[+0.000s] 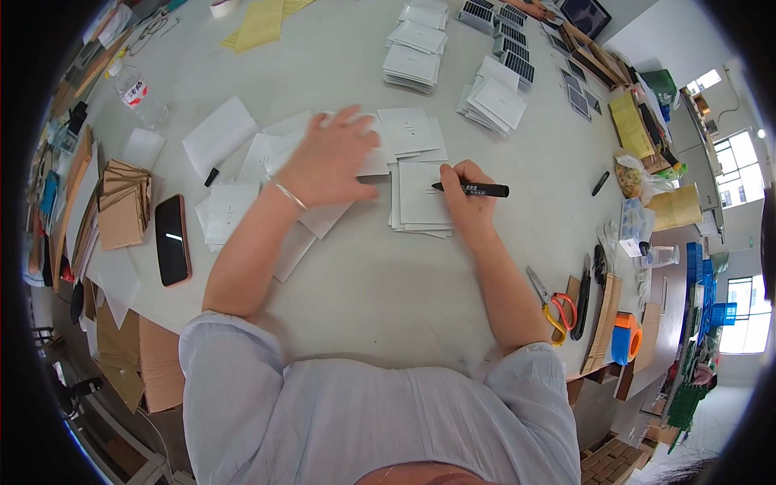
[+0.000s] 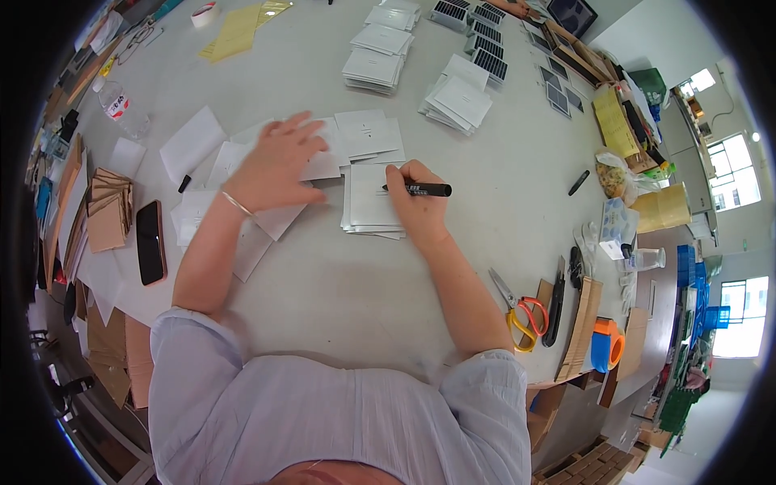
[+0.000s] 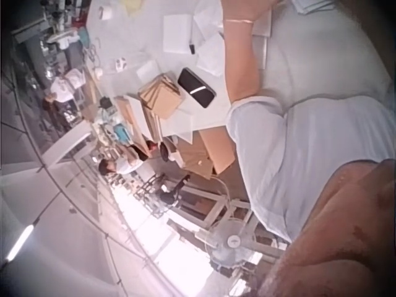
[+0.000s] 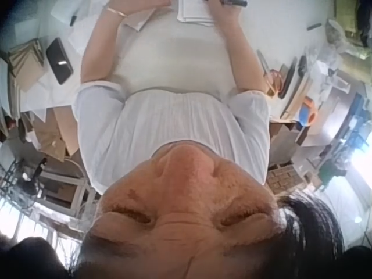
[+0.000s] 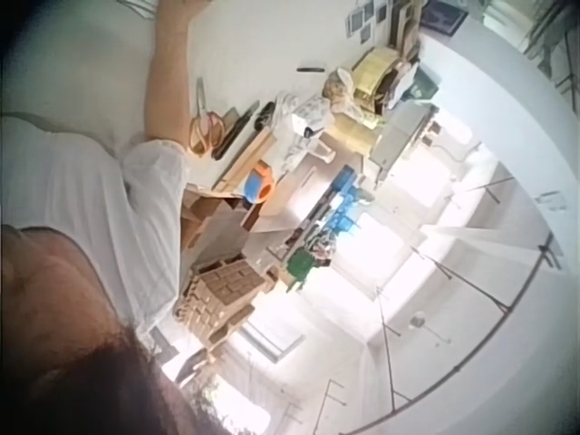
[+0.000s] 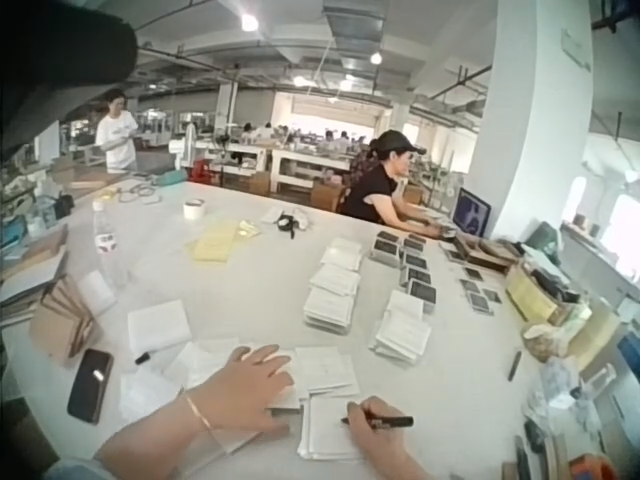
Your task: The person marks white square products with a permanent marker by hand.
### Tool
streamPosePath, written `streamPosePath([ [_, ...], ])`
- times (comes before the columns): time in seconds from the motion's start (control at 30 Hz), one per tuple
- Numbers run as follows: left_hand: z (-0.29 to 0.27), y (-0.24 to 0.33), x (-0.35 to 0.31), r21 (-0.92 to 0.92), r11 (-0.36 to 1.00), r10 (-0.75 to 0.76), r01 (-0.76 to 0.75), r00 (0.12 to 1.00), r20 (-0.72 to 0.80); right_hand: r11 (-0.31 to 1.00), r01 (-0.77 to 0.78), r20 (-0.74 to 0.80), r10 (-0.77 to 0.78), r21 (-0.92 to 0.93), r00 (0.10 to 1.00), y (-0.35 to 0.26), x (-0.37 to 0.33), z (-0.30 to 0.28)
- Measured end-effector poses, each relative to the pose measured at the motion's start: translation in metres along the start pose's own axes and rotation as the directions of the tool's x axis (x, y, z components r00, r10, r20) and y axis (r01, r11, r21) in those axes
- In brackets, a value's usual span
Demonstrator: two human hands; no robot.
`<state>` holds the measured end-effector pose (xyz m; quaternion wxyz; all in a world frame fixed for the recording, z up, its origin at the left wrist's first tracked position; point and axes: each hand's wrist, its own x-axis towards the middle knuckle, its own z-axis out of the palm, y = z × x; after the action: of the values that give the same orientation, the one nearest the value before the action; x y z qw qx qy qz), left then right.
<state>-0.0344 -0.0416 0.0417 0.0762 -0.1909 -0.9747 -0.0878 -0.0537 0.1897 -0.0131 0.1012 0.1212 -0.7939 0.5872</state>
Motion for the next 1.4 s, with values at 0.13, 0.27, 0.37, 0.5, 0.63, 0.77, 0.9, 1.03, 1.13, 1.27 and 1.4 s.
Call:
streamPosePath([
  [0.13, 0.029, 0.036, 0.006, -0.187, 0.964, 0.187, -0.190, 0.982, -0.031, 1.000, 0.021, -0.012, -0.021, 0.007, 1.000, 0.003, 0.000, 0.004],
  [0.27, 0.040, 0.046, 0.006, -0.189, 0.954, 0.242, -0.235, 0.970, 0.019, 0.997, 0.049, -0.012, -0.050, -0.064, 0.999, 0.003, 0.000, 0.004],
  [0.37, 0.040, 0.047, 0.006, -0.210, 0.951, 0.233, -0.226, 0.972, 0.008, 0.985, 0.087, 0.011, -0.086, -0.150, 0.996, 0.003, 0.001, 0.004],
  [0.5, 0.042, 0.046, 0.006, -0.228, 0.949, 0.223, -0.218, 0.975, 0.000, 0.998, 0.051, -0.020, -0.052, -0.045, 0.998, 0.008, 0.001, 0.002],
  [0.63, 0.045, 0.044, 0.005, -0.245, 0.947, 0.209, -0.208, 0.978, -0.020, 0.995, 0.011, -0.012, -0.010, 0.096, 1.000, 0.007, -0.002, 0.001],
  [0.77, 0.048, 0.044, 0.003, -0.257, 0.944, 0.206, -0.208, 0.978, -0.035, 0.998, 0.026, 0.030, -0.028, 0.058, 0.999, 0.004, -0.006, 0.001],
  [0.9, 0.055, 0.046, 0.007, -0.267, 0.939, 0.210, -0.217, 0.976, -0.054, 0.998, 0.056, 0.064, -0.054, -0.037, 0.997, 0.010, -0.006, -0.001],
  [1.03, 0.049, 0.044, 0.004, -0.254, 0.945, 0.197, -0.208, 0.978, -0.066, 0.997, 0.075, 0.018, -0.074, -0.028, 0.997, 0.005, -0.004, 0.003],
  [1.13, 0.051, 0.044, 0.007, -0.262, 0.943, 0.198, -0.207, 0.978, -0.062, 0.995, 0.100, 0.019, -0.100, -0.006, 0.995, 0.007, -0.002, 0.002],
  [1.27, 0.051, 0.044, 0.007, -0.271, 0.939, 0.203, -0.211, 0.977, -0.057, 0.994, 0.079, 0.058, -0.075, -0.082, 0.996, 0.009, -0.003, 0.000],
  [1.4, 0.048, 0.042, 0.004, -0.292, 0.933, 0.202, -0.212, 0.977, -0.065, 0.967, -0.109, -0.027, 0.118, 0.231, 0.993, -0.006, -0.001, -0.004],
])
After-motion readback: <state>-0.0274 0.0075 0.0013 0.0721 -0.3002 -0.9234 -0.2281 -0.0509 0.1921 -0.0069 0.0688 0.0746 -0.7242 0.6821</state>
